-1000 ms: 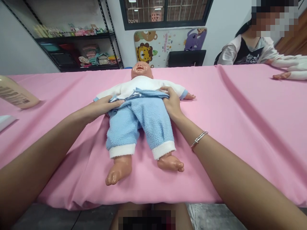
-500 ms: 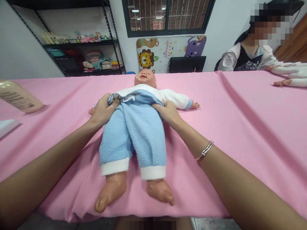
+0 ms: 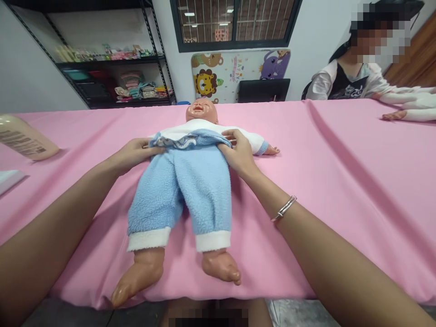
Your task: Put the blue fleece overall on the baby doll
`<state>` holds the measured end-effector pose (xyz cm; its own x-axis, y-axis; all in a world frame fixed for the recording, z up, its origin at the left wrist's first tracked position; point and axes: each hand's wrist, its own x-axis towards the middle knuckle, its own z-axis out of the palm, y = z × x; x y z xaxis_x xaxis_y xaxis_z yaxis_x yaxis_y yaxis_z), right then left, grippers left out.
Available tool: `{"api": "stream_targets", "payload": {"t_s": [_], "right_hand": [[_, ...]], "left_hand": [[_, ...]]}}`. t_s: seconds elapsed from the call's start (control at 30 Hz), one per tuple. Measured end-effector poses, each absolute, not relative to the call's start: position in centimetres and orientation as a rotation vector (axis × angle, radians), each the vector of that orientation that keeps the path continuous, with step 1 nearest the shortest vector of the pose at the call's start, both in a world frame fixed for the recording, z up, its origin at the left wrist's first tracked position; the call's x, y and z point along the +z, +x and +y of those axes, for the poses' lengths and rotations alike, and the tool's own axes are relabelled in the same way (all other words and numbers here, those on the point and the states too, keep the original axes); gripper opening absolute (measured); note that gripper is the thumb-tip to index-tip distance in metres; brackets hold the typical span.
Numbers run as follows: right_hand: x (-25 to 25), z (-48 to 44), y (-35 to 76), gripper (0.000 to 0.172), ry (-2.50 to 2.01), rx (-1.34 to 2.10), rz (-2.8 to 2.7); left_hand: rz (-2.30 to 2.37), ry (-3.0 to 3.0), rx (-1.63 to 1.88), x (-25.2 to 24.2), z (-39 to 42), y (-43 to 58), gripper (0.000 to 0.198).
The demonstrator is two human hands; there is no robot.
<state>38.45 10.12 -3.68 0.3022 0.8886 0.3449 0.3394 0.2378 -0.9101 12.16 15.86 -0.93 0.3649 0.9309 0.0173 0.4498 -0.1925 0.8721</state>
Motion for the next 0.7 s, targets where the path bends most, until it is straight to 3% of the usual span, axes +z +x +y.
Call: {"api": "stream_targets", "payload": {"t_s": [0.13,0.23,0.37,0.53,0.7], "right_hand": [[-3.4,9.4,37.8,0.034,-1.241,0.6,-1.614],[-3.8,9.8,37.9,0.029,-1.337,0.657,-1.611],[-5.7,11.7,38.9,0.02,-1.38,0.697,-1.296],[-7.4,12.9,39.7,0.021,-1.382,0.625,-1.317],[-7.6,12.6,39.7,0.03,-1.369,0.663,-1.384]], "left_hand": [[1.184,1.705,1.13,-1.6,15.4,14.0,0.023],[1.194,1.725,1.205,-2.2,15.1,15.1,0.021],[1.201,1.814,1.011,-2.3,15.1,15.1,0.024],[1.445,1.986,0.745,-1.7,15.2,13.9,0.026],[1.225,1.504,0.818,-1.2,14.6,14.2,0.008]]}}
